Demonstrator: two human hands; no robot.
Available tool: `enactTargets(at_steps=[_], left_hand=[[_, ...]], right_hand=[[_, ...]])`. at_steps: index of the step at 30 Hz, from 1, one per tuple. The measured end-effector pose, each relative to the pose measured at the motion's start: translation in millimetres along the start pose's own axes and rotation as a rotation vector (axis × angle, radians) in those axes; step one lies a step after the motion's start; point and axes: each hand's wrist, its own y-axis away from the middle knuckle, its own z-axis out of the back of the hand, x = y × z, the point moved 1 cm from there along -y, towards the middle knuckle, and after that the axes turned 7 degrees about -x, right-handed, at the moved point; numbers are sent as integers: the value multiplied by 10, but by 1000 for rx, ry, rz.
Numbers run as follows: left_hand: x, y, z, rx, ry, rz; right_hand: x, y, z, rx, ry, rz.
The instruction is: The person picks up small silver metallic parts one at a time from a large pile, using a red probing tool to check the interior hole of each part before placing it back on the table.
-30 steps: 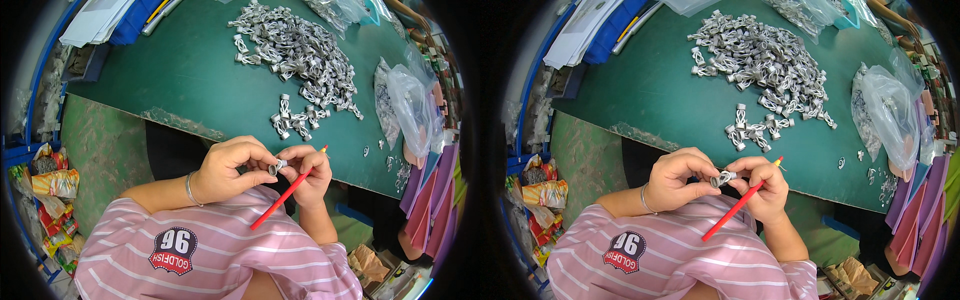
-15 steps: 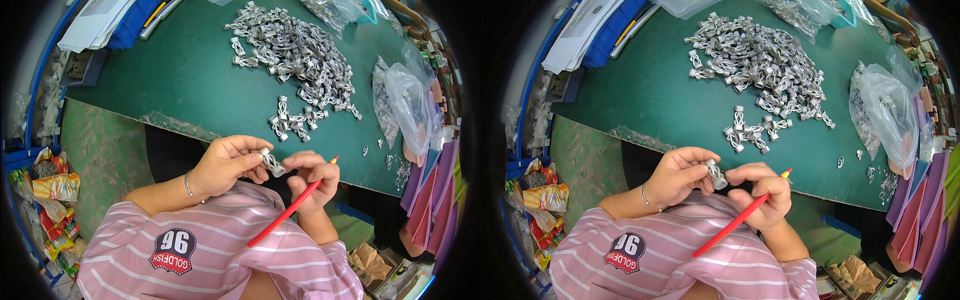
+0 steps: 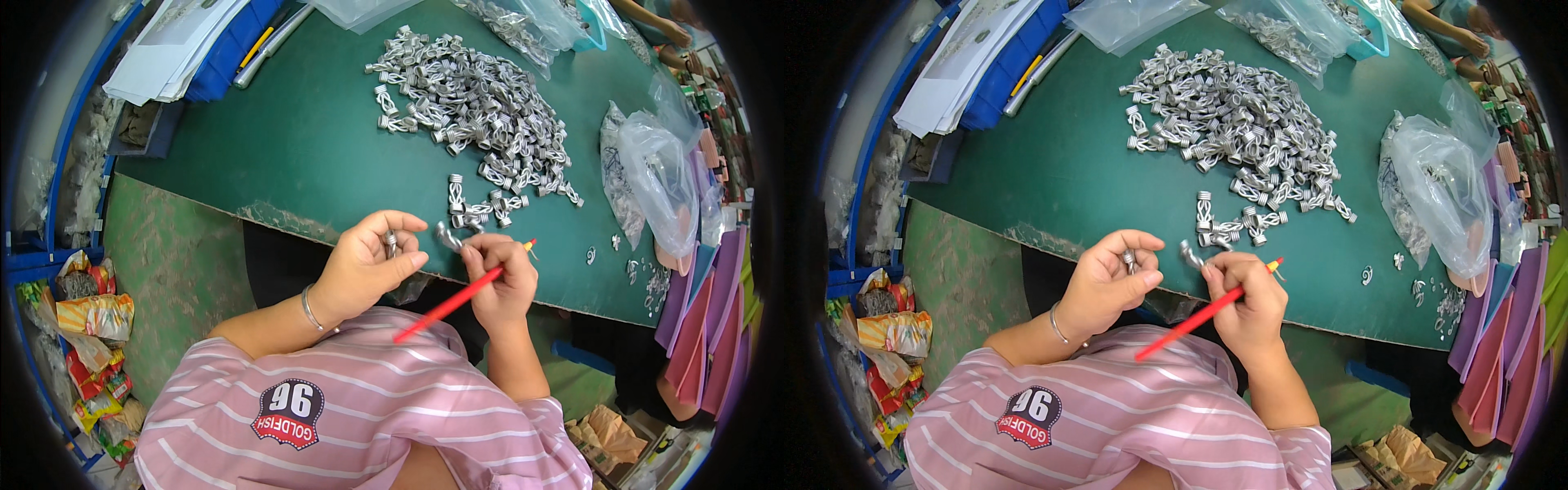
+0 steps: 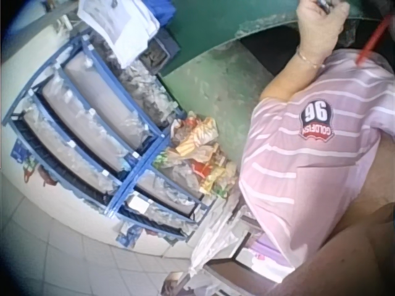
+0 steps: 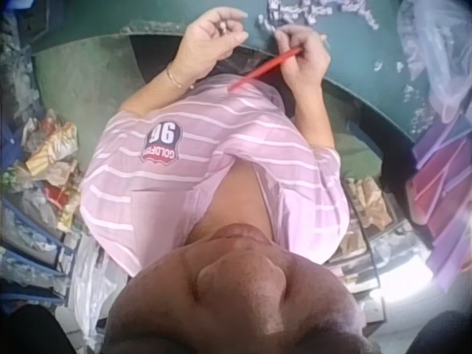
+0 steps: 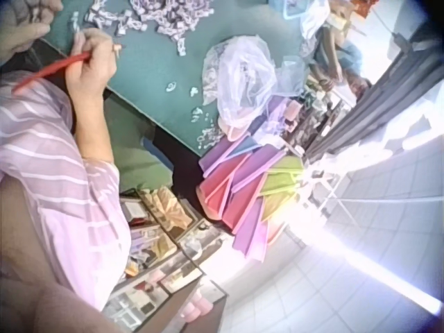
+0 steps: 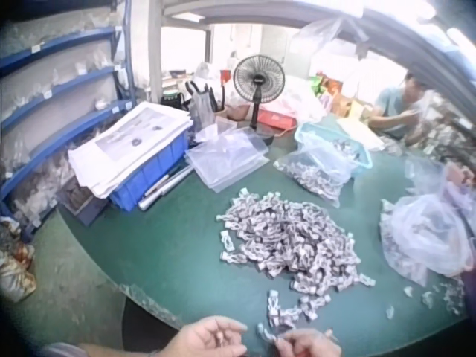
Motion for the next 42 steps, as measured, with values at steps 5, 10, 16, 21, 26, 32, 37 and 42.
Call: enactTargets(at_steps=[5,10,16,21,26,32,37,42], left_hand=[[80,-2,-46,37,-162,-161],[61,-1,-107,64,-318,-395],[81,2,-91,39,-327,-451],[94,39,-47,165,53,126],[91,127,-36,131,344,388],[358,137,356,113,-32,405],[604,21,515,-12,-767,26],[144,131,224,401,-669,259]], right_hand=[[67,70,33,67,-562,-346],[-41,89,5,125,-501,-204],[96,115,9,-26,-260,99],[244,140,-20,-60,-279,232],[220,107,111,40,-296,248],[-41,-31,213,-54,246,51],[-19,-47,155,7,278,63],[5,58,172,-57,-324,-254]])
